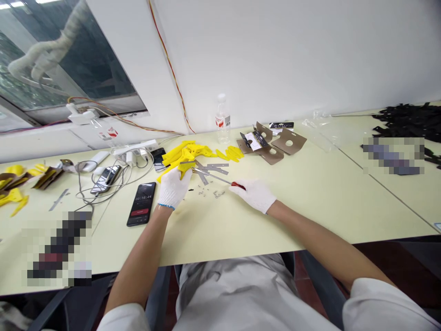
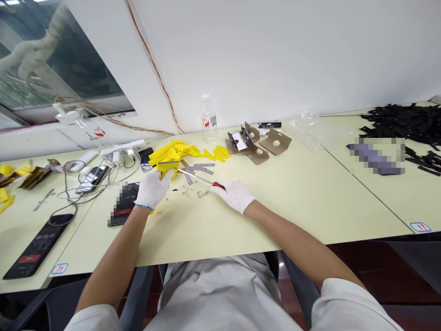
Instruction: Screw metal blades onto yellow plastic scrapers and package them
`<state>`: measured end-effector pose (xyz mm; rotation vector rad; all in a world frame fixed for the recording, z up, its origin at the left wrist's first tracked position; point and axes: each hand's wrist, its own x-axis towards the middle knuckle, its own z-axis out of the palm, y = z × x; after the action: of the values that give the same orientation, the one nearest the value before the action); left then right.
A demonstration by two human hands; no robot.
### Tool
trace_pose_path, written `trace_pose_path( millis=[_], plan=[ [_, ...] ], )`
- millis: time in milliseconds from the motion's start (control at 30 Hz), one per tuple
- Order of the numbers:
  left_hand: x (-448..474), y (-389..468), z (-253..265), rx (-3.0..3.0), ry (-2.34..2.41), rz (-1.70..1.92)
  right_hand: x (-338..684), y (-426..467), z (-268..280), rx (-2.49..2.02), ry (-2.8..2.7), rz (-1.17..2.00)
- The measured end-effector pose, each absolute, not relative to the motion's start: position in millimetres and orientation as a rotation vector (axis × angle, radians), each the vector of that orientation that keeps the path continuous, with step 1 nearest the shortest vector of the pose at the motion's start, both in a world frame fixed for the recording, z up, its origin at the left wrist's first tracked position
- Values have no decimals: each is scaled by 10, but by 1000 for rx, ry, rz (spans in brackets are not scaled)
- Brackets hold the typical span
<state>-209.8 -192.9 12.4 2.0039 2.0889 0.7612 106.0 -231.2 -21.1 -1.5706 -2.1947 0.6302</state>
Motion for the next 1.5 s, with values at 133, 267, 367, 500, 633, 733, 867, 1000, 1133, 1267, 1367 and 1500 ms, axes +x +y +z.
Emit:
trace_pose_path(
  millis=[133, 267, 367, 500, 633, 733, 867, 1000, 1133, 1267, 1367, 1500],
  plan=[
    [-2085, -1947, 155, 2031, 2074, 778, 1114, -2299, -172, -1406, -2057, 1012],
    [-2014, -1981, 208, 2032, 2065, 768, 1162, -2299, -121, -1382, -1824, 1555],
    [-1967, -2001, 240, 2048, 2044, 784, 1225, -2288, -107, -1292, -1640, 1877],
    [-1984, -1986, 209, 2104, 1997, 844, 1293, -2263, -115, -1062, -1546, 2135],
    [-2062, -1941, 126, 2143, 1990, 862, 1279, -2264, -65, -1190, -1560, 2047],
    [-2098, -1923, 94, 2155, 1987, 874, 1230, -2291, -26, -1334, -1692, 1805],
    [-2103, -1927, 101, 2156, 1992, 882, 1151, -2314, -79, -1520, -1864, 1091],
    [-2096, -1939, 110, 2133, 2014, 865, 1101, -2309, -172, -1556, -2085, 534],
    [-2093, -1939, 109, 2117, 2026, 856, 1086, -2306, -209, -1641, -2174, 337],
    [-2095, -1939, 119, 2115, 2037, 862, 1100, -2284, -205, -1585, -2217, 559],
    [-2083, -1944, 129, 2126, 2016, 865, 1125, -2271, -178, -1456, -2178, 823],
    [-2038, -1956, 134, 2133, 1986, 854, 1167, -2292, -124, -1398, -1961, 1400]
  ],
)
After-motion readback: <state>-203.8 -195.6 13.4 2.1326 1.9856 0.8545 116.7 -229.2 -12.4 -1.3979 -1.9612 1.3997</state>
